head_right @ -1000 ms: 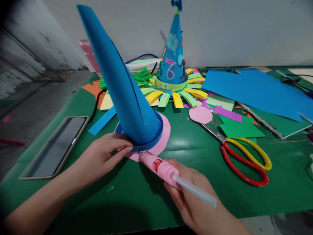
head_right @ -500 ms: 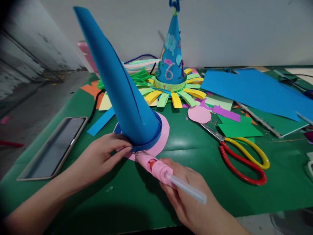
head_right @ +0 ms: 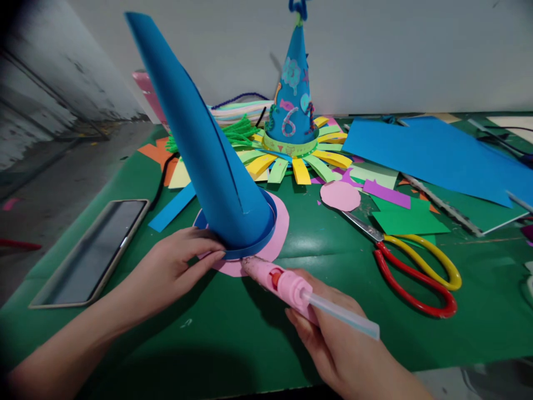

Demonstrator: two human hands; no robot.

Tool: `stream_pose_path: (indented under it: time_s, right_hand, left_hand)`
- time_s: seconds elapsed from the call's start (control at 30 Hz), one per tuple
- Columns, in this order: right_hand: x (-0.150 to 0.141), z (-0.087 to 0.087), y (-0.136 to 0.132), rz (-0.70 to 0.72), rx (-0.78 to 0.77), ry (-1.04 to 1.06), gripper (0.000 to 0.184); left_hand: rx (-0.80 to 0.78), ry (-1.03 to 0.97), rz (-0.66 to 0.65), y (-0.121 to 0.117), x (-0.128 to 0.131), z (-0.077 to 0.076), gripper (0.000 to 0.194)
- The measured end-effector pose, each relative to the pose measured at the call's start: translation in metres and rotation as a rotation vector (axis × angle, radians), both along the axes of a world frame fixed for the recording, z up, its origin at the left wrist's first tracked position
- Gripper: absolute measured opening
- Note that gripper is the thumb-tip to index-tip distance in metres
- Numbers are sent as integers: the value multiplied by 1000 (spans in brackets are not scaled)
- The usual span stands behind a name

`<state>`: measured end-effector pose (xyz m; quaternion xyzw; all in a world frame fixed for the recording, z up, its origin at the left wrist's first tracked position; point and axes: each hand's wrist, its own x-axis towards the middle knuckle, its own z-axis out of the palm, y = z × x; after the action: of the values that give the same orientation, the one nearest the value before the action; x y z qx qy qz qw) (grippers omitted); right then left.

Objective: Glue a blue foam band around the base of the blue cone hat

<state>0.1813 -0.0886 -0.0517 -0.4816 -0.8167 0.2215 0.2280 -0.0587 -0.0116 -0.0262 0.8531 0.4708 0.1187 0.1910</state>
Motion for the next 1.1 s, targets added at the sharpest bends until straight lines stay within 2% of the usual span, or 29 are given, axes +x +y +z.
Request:
stream_pose_path:
  time_s: [0.73, 1.1]
  right_hand:
    - [13, 2, -2, -62, 103, -28, 13]
    - [20, -7, -6, -104, -3, -12, 18]
  left_hand:
    - [-11, 7, -7, 1, 0, 0, 22]
    - [-10, 5, -7, 1, 0, 0, 23]
